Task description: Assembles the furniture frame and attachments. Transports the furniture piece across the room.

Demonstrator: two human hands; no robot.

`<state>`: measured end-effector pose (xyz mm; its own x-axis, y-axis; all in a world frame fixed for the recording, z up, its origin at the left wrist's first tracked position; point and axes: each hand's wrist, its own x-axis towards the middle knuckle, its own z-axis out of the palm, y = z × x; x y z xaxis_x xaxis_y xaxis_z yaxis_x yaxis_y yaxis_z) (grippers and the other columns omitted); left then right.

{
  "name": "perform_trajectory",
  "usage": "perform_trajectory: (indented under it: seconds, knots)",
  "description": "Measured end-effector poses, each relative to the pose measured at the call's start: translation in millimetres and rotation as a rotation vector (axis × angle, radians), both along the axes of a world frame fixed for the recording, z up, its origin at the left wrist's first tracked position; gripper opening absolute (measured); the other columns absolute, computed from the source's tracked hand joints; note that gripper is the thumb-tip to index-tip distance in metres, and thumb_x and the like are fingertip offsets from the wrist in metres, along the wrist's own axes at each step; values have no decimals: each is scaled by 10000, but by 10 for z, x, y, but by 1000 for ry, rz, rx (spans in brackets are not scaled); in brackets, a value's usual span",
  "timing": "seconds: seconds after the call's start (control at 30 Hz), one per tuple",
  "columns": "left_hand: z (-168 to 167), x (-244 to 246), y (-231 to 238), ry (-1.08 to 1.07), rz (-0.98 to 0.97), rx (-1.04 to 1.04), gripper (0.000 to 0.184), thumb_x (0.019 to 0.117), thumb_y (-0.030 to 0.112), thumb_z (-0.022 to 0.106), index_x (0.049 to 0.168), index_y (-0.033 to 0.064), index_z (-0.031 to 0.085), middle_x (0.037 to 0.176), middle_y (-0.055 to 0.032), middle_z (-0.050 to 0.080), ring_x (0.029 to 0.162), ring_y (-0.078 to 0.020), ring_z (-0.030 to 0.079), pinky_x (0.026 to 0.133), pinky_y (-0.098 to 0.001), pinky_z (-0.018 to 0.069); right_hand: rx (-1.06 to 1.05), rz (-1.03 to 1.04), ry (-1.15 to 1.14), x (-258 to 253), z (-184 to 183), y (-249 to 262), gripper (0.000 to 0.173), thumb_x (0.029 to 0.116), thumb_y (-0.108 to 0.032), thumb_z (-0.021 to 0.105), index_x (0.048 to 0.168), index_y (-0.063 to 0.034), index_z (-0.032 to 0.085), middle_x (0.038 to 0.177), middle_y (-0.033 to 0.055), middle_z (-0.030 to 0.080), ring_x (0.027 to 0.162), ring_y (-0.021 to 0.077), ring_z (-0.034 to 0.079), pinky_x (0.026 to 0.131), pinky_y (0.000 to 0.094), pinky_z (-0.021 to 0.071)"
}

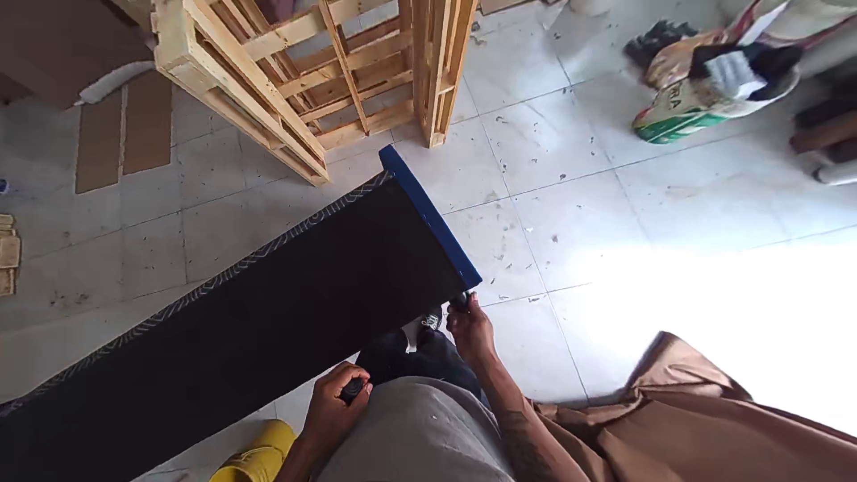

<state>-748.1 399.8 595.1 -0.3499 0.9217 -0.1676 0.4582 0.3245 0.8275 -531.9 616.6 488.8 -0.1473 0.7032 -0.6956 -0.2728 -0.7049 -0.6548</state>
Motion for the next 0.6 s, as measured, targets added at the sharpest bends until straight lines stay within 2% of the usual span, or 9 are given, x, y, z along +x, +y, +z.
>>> perform_trajectory:
  seconds: [0.07, 0.13, 0.2, 0.3, 0.4, 0.47, 0.53, 0.57, 0.6]
  knots:
    - [1, -120, -219, 71, 54, -47, 184, 881, 275, 709, 953, 119, 775, 930, 27, 754, 848, -20, 704, 779, -231, 610, -42, 40, -99, 3, 32, 12, 460, 1117, -461, 308, 1163, -93, 581, 811, 46, 680, 531, 105, 576, 466, 252, 481]
    - [14, -267, -394, 177, 85, -92, 217, 872, 296, 701, 951, 112, 785, 916, -4, 757, 820, -70, 718, 752, -292, 616, 315, 228, -419, 65, -10, -37, 475, 1055, -349, 512, 1399, -21, 513, 1018, 123, 694, 682, 169, 680, 599, 350, 598]
    - [37, -393, -583, 229, 100, -144, 229, 875, 296, 695, 959, 105, 788, 925, -29, 762, 820, -120, 732, 748, -352, 623, 380, 202, -434, 57, -34, -63, 375, 1040, -278, 541, 1299, -12, 589, 865, 92, 707, 599, 145, 648, 550, 327, 570]
    - [-2, -534, -828, 201, 75, -249, 221, 887, 300, 699, 976, 117, 786, 944, -43, 762, 847, -169, 735, 777, -416, 616, 106, 158, -302, 28, 37, 19, 478, 1125, -438, 297, 1089, -76, 607, 778, 43, 682, 541, 119, 597, 466, 273, 491]
    - [-84, -651, -981, 149, -56, -423, 267, 928, 314, 690, 1043, 88, 773, 1015, -109, 760, 947, -278, 738, 854, -527, 588, 666, 540, -921, 109, 33, -9, 558, 978, -372, 613, 1352, 40, 572, 1113, 215, 694, 905, 328, 705, 781, 542, 574]
    - [-215, -685, -1064, 87, -93, -540, 309, 953, 351, 660, 1100, 98, 758, 1081, -115, 750, 1037, -294, 715, 927, -546, 553, 719, 655, -1043, 46, 34, 46, 711, 793, -315, 843, 1299, 89, 551, 1002, 288, 693, 888, 461, 697, 773, 676, 531]
    - [-438, -685, -1190, 8, -26, -596, 321, 955, 366, 658, 1120, 108, 755, 1115, -108, 748, 1079, -282, 703, 976, -536, 535, 510, 643, -877, 1, 41, 191, 401, 761, -149, 868, 1056, 20, 655, 732, 178, 639, 637, 308, 613, 581, 520, 499]
    - [-578, -675, -1280, -14, 28, -621, 323, 954, 374, 654, 1117, 114, 752, 1103, -101, 749, 1068, -273, 705, 977, -530, 539, 347, 613, -610, 54, -26, 277, 140, 831, -71, 758, 904, -59, 639, 571, 56, 534, 450, 150, 469, 410, 334, 387]
    - [-713, -642, -1388, -27, 89, -649, 325, 954, 377, 653, 1112, 110, 751, 1078, -106, 752, 1041, -277, 710, 963, -535, 543, 126, 605, -274, 140, -69, 359, 93, 916, -85, 577, 843, -135, 605, 515, -28, 479, 384, 58, 404, 355, 231, 338]
